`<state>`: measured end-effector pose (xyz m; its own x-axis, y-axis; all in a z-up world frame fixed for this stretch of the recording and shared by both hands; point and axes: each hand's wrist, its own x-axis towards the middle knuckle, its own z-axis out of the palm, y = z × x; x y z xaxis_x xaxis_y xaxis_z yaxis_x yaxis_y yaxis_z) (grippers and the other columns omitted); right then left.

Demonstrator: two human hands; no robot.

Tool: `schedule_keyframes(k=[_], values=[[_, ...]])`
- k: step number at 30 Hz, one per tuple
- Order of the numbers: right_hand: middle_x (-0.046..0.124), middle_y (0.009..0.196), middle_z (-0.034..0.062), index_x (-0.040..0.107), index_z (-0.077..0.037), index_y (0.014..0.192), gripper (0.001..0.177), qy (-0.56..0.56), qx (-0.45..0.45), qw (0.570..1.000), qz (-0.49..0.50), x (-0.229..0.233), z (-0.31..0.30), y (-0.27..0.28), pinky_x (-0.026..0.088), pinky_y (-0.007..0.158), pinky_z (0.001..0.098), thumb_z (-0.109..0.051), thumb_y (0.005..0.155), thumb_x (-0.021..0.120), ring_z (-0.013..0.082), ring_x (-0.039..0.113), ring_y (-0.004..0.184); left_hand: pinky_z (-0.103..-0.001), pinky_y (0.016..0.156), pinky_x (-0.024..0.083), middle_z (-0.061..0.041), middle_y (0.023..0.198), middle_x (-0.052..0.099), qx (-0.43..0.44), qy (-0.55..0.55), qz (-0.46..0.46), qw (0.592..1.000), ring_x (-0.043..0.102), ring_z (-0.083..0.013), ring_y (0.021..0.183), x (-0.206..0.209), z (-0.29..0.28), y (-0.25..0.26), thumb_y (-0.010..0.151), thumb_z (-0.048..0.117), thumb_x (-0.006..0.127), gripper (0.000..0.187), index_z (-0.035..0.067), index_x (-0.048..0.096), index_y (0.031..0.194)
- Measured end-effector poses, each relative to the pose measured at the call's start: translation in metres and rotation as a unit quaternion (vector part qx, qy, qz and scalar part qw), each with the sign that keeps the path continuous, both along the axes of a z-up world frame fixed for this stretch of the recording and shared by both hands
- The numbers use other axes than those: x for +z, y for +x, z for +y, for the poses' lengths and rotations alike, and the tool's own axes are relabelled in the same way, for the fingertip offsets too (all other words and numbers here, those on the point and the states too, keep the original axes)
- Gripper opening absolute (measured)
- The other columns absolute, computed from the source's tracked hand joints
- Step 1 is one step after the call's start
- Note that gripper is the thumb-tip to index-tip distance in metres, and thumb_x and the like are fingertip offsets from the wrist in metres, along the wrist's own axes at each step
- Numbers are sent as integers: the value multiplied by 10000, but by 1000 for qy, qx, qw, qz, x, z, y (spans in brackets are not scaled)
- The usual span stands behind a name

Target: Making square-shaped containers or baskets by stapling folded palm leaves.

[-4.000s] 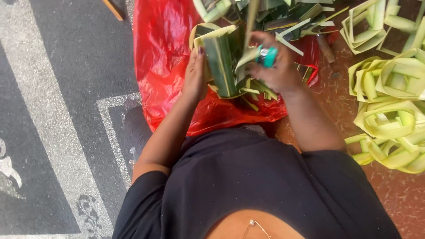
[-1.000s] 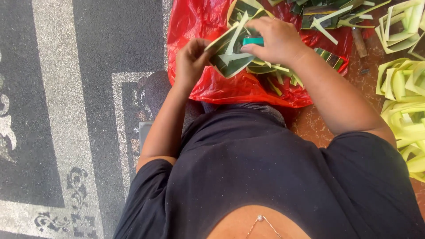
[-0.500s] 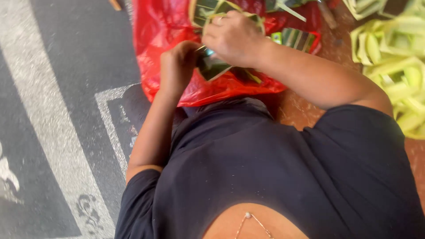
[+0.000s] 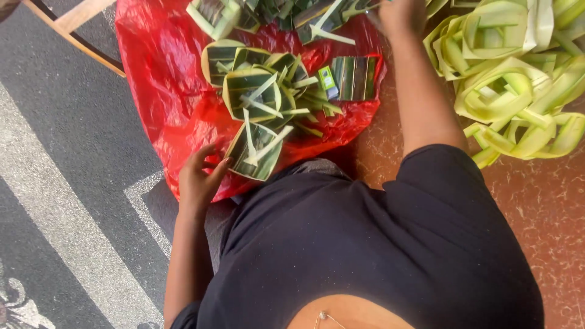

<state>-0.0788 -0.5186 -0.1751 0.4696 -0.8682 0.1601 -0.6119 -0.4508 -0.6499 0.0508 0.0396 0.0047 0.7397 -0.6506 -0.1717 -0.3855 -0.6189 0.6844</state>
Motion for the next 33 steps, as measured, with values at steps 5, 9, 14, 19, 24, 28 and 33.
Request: schedule_keyframes(k=[5,9,14,19,24,28,33], values=[[741,905,170,724,-99,959,228,-101,-86,977,165,1,-42,-17,575,645,495,-278,823,764,410,709,816,-317,708,571,-155,1215,707,60,-24,-42,997,741,-205,902,26,-21,8,881,194,836,451,17,672,1262],[747,923,140,717,-123,975,250,-155,-89,977,114,4,-51,-25,572,681,491,-196,755,809,394,706,839,-289,755,584,-138,1250,699,76,-72,-41,994,727,-201,999,30,-41,12,901,135,822,424,35,674,1285],[693,905,121,665,-55,1012,183,-11,-23,962,-271,63,25,-23,578,712,433,-116,1023,837,267,679,778,-367,1036,584,-131,1383,682,-35,-142,-142,979,682,-280,1271,34,-99,9,882,87,878,501,37,663,1331],[721,897,59,688,-101,1006,88,486,204,793,-306,175,181,11,550,554,272,-141,931,712,94,658,697,-503,1113,427,-253,1403,556,-178,-143,-193,954,493,-444,1362,24,-171,-12,755,197,894,837,-4,445,1433],[696,841,61,675,-100,962,73,493,297,782,-238,162,171,59,522,544,258,-156,972,719,90,601,637,-419,802,518,-167,1115,639,3,-169,48,985,609,-301,981,-24,-135,-3,928,91,687,481,13,505,1366],[725,819,9,727,-144,973,65,319,131,916,-204,124,93,127,571,589,269,-196,935,733,97,699,688,-333,645,535,-70,864,625,187,-289,280,896,607,-161,724,-27,-92,25,891,86,452,417,-1,529,1291],[725,795,146,739,-84,949,251,-141,145,978,-60,76,14,199,551,642,512,-261,817,858,380,697,755,-311,638,454,-53,726,505,210,-390,366,818,503,-161,669,-50,-79,37,918,209,361,488,8,541,1325]])
